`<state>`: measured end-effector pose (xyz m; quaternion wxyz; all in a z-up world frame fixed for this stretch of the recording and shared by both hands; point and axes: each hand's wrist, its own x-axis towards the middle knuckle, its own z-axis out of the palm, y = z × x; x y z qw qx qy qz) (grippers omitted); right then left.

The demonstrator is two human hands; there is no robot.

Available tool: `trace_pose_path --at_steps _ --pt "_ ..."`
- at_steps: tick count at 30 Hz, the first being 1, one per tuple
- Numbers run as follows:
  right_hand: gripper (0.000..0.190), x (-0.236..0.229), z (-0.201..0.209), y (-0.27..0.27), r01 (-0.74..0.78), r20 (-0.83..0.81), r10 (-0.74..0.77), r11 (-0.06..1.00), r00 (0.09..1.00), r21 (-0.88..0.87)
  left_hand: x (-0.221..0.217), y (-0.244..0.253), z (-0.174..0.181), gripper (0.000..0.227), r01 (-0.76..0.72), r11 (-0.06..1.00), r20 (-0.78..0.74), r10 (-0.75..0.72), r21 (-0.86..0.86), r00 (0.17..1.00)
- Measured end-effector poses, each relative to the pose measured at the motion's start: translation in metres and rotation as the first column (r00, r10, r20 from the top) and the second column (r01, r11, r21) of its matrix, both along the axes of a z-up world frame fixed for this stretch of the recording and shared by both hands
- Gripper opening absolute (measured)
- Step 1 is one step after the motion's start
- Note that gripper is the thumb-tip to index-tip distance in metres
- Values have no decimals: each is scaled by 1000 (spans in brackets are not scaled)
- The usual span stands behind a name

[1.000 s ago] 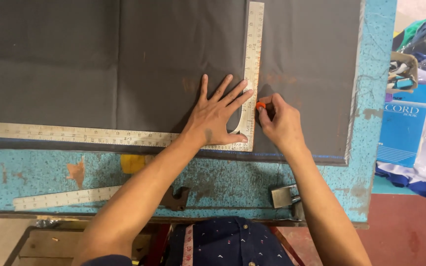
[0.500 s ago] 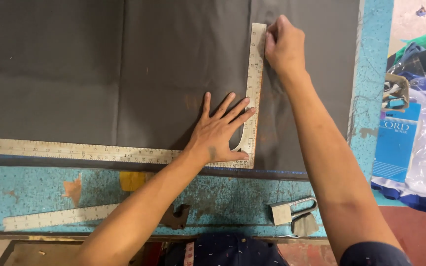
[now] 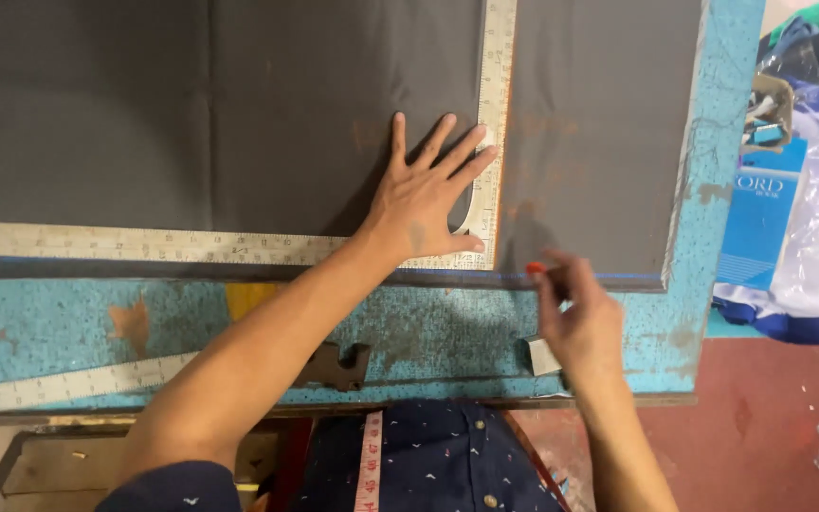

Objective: The person measures and marks a large piece of dark fabric laid out on a blue table. They use a metal L-square ruler and a smaller straight ruler to draw straight lines with an orange marker, repeatedly repositioning the tools to create a grid pattern.

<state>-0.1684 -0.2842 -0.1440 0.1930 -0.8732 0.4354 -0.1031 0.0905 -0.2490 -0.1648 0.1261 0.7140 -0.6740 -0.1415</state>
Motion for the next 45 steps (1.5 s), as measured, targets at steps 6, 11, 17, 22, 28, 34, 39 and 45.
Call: trace_pose_path --at_steps 6,11,17,22,28,34,39,45 --pt "11 3 -20 -21 -82 186 90 995 978 -51 2 17 2 103 -59 993 28 62 -105 998" --pt "10 12 -45 -21 -227 296 253 967 921 -119 -19 32 -15 73 -94 970 -66 81 -224 995" --pt "8 16 -45 -20 -306 360 341 940 868 -151 -23 36 -32 73 -102 966 -33 96 -238 995" --pt "8 17 -49 -24 -403 355 465 884 811 -238 -24 36 -33 71 -109 960 -13 109 -259 994" --pt "12 16 -63 -30 -524 139 637 722 758 -452 -26 35 -38 70 -110 952 33 124 -285 992" --pt "5 -35 -34 -62 -623 -346 519 637 782 -454 -27 34 -39 73 -102 952 90 133 -288 987" --pt "5 -75 -21 -34 -547 -222 505 808 834 -217 -28 33 -46 74 -114 952 58 136 -284 989" --pt "8 -78 -70 3 -339 254 325 941 911 13 -6 18 -34 88 -122 968 53 137 -219 989"
